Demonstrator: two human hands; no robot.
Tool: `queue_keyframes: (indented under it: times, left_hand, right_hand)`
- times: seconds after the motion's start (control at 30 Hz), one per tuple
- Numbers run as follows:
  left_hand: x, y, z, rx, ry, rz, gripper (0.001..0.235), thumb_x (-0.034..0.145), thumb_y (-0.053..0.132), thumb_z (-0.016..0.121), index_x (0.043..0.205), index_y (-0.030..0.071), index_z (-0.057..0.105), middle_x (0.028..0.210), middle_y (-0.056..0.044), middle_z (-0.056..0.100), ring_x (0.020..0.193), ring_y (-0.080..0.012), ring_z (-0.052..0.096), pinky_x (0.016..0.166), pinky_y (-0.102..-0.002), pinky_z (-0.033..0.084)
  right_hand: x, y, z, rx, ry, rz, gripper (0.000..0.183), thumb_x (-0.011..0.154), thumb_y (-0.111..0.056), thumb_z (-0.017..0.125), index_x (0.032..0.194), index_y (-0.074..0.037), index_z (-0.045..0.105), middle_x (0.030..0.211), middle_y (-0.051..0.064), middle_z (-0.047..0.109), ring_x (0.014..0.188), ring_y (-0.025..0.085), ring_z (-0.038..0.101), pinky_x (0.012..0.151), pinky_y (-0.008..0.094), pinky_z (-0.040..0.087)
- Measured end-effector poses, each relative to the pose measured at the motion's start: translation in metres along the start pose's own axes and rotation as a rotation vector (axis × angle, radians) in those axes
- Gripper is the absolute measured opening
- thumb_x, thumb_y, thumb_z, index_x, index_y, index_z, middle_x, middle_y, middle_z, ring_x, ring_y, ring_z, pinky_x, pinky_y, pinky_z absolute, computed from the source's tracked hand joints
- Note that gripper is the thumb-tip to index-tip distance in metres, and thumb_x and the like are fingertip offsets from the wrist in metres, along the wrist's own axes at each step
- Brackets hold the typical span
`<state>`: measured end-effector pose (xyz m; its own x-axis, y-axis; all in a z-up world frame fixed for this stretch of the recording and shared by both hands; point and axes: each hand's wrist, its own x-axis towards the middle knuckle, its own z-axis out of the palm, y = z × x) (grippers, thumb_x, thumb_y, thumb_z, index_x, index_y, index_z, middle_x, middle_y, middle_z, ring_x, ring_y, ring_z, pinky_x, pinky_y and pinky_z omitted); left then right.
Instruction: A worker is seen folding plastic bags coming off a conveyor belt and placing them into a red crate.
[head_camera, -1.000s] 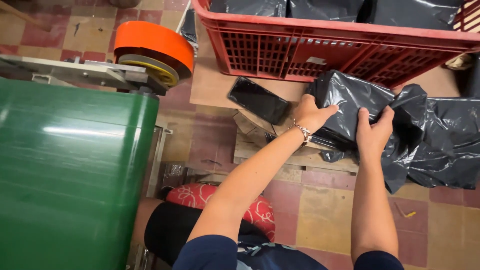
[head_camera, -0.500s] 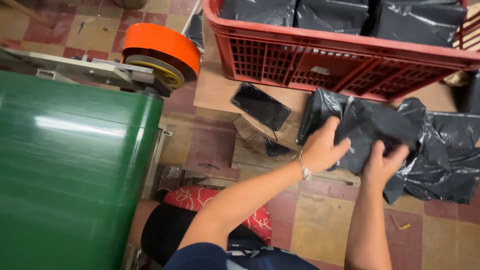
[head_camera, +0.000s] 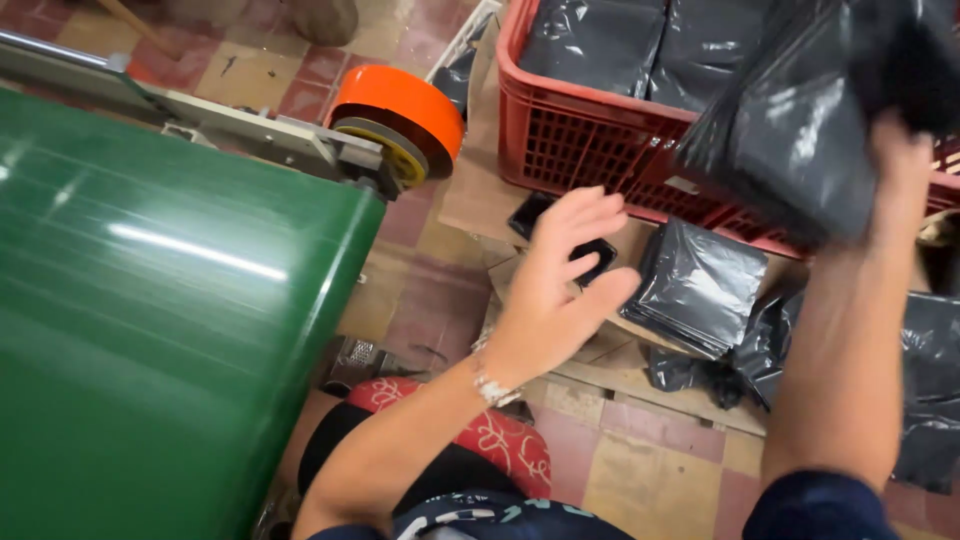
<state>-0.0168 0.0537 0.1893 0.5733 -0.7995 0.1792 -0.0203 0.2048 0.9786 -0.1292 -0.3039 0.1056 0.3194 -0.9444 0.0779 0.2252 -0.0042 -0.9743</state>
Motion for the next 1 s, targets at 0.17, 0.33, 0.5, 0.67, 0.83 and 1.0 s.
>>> queue_keyframes:
  times: [0.17,0.33,0.5,0.67,0.83,1.0]
  left_hand:
    - [-0.086,0.005,-0.057,0.091,0.142,0.064,0.048,0.093,0.003,0.055,0.139,0.002,0.041,0.123,-0.016,0.065,0.106,-0.0226,0.072,0.094,-0.033,0.059]
    - [-0.185,-0.039,-0.116,0.064,0.341,-0.035,0.04,0.093,0.005,0.056,0.132,0.004,0.05,0.102,-0.012,0.075,0.086,-0.0226,0.079,0.085,-0.032,0.06]
    - [-0.246,-0.073,-0.139,-0.05,0.684,0.016,0.028,0.093,0.004,0.055,0.12,-0.003,0.054,0.086,-0.017,0.072,0.071,-0.0225,0.073,0.066,-0.025,0.057]
    - [-0.269,-0.084,-0.144,-0.049,0.765,0.003,0.029,0.091,0.0,0.047,0.118,0.0,0.055,0.081,-0.016,0.069,0.069,-0.0222,0.069,0.064,-0.028,0.053]
    - [-0.289,-0.08,-0.149,-0.06,0.86,0.029,0.027,0.092,0.003,0.051,0.119,-0.002,0.055,0.081,-0.016,0.067,0.069,-0.0238,0.067,0.064,-0.028,0.054]
    - [-0.333,-0.034,-0.167,0.017,0.873,-0.151,0.025,0.091,0.002,0.054,0.115,0.001,0.057,0.084,-0.013,0.07,0.074,-0.0211,0.07,0.079,-0.032,0.058]
  right_hand:
    - [0.127,0.016,0.043,-0.132,-0.134,0.083,0.033,0.085,-0.029,0.083,0.112,-0.024,0.065,0.099,-0.006,0.077,0.084,0.006,0.077,0.075,0.024,0.067]
    - [0.14,0.021,0.071,-0.607,-0.287,0.423,0.039,0.086,-0.037,0.08,0.116,-0.027,0.057,0.108,-0.006,0.073,0.095,0.007,0.072,0.084,0.029,0.063]
    - [0.136,0.021,0.081,-1.254,-0.341,0.556,0.065,0.094,-0.055,0.074,0.129,-0.003,0.056,0.106,0.013,0.063,0.079,0.031,0.056,0.075,0.047,0.044]
    - [0.124,0.024,0.094,-1.497,-0.327,0.499,0.072,0.088,-0.061,0.076,0.12,0.003,0.062,0.104,0.022,0.063,0.084,0.042,0.059,0.075,0.053,0.044]
    - [0.116,0.043,0.072,-1.833,-0.103,-0.122,0.112,0.056,-0.065,0.094,0.132,0.002,0.047,0.126,0.029,0.062,0.114,0.047,0.06,0.086,0.057,0.048]
    - [-0.091,0.042,0.093,-0.943,-0.545,-0.796,0.027,0.09,0.004,0.065,0.114,-0.001,0.055,0.115,0.017,0.065,0.099,0.035,0.064,0.075,0.045,0.047]
